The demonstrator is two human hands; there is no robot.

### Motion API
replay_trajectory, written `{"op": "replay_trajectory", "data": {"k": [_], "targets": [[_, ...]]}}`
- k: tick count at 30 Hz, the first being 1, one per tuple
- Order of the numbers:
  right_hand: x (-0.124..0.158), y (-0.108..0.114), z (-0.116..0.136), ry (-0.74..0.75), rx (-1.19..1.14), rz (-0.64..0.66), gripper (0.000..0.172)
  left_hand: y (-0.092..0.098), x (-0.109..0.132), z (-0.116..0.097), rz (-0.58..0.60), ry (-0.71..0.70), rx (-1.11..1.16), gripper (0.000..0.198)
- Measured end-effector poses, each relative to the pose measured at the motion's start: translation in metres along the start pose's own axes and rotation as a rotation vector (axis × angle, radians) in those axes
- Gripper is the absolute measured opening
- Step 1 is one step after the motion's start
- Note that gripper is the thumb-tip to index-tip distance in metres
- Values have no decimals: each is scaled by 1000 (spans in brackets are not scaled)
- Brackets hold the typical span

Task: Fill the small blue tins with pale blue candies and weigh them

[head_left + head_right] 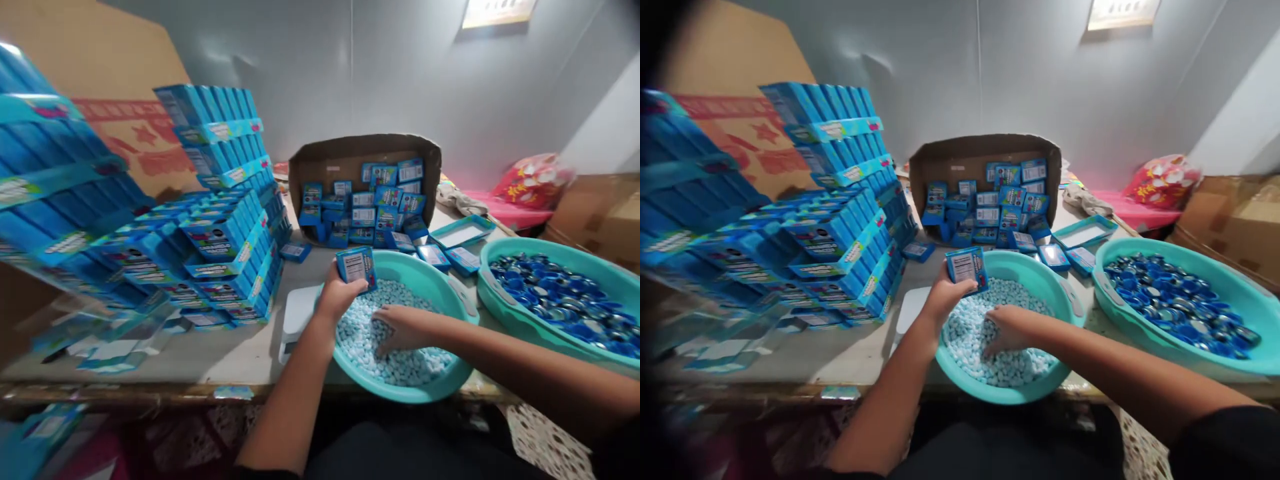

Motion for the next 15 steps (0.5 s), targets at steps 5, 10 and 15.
{"op": "replay_trajectory", "data": {"k": [5, 10, 15], "targets": [[1, 12, -7, -49, 68, -1, 37, -4, 0, -9, 82, -104, -23, 39], [6, 43, -26, -81, 85, -5, 21, -10, 5, -8, 197, -110, -177, 37], [23, 97, -28, -91, 59, -156, 29, -23, 15, -10, 344, -105, -358, 36]]}}
Point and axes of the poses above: each hand's wrist, its own x-axis away from the middle knuckle, its own y-axis out of the back of the hand, z = x × y, the point moved 8 cm from there along -x, towards the middle knuckle, and after that the axes turned 2 degrees about z, right-handed, at the moved point
